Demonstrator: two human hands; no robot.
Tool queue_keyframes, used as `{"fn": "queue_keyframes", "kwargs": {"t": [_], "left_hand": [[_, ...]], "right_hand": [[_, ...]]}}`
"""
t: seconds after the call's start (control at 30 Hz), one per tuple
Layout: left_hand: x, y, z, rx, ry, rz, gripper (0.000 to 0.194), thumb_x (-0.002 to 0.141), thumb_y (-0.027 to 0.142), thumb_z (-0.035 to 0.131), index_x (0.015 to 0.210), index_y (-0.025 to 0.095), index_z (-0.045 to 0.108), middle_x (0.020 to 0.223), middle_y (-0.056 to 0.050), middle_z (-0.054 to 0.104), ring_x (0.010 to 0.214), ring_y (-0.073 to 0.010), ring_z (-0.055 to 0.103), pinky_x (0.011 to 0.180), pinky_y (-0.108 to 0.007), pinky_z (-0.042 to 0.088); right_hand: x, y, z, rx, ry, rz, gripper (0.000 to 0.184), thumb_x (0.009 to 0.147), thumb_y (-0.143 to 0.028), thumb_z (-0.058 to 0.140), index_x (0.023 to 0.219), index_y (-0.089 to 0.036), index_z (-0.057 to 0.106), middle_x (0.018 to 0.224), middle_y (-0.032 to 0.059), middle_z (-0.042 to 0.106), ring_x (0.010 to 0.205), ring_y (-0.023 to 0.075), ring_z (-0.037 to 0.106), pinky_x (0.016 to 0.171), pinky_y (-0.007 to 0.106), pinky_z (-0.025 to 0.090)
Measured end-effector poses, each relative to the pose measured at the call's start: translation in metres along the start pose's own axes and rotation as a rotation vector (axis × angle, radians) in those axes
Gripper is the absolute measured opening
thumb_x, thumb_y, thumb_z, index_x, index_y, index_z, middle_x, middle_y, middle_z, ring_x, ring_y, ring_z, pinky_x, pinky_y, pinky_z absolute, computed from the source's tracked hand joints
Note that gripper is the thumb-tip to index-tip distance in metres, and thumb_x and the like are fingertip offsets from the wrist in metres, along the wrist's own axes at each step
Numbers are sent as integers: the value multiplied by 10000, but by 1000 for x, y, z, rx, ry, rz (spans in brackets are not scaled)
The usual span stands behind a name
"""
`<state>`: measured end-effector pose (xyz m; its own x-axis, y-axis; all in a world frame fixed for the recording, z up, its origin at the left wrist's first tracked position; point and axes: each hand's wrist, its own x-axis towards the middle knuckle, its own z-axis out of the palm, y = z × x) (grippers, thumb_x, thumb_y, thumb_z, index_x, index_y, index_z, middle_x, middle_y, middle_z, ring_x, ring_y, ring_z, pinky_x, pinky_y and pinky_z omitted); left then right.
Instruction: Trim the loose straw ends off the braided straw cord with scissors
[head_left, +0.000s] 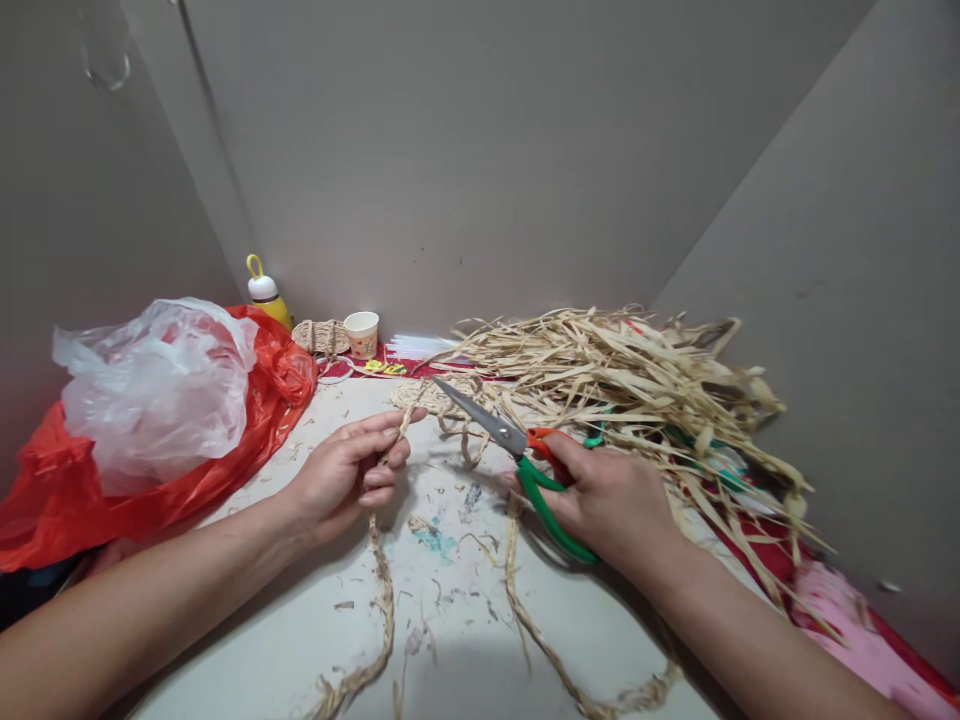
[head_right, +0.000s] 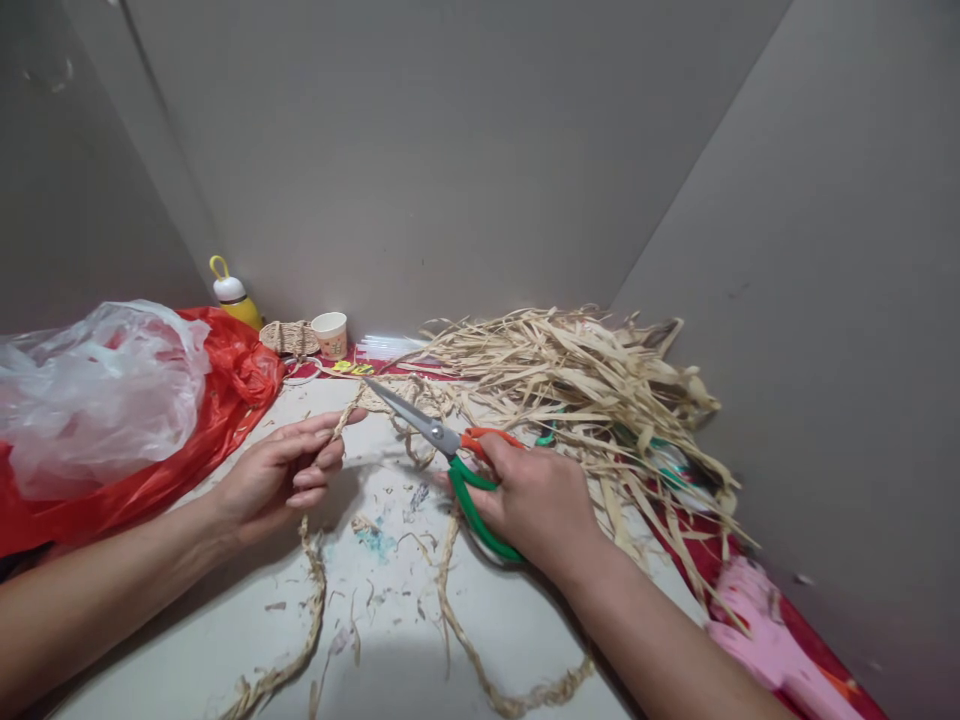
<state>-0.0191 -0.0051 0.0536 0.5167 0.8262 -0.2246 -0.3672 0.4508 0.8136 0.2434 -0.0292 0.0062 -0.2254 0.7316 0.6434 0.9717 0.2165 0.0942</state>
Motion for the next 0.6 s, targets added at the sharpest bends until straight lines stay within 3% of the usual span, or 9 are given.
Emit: {"fn": "queue_keyframes", "kwargs": {"t": [0.23,0.47,0.6], "left_hand": [[3,-2,-2,118,43,29,348,829,248,599,1170,188,581,610,60,392,415,-13,194,379,-122,151],[2,-16,2,387,70,63,410,804,339,634,1181,188,577,566,66,449,381,-18,232,359,-145,170],[-1,-25,2,612,71,155,409,840,350,584,1214,186,586,571,45,516,428,-45,393,412,-155,307]], "right_hand": [[2,-1,-4,250,-79,176,443,766,-645,495,717,-212,577,451,-25,501,404,134,450,449,240,259],[13,-24,-30,968,-123,544,337,720,-526,638,701,-208,526,574,-20,539,486,119,474,460,245,379],[13,-41,-39,1356,-157,714,386,666,-512,710,766,-208,496,635,-24,589,426,91,449,416,243,382]]}}
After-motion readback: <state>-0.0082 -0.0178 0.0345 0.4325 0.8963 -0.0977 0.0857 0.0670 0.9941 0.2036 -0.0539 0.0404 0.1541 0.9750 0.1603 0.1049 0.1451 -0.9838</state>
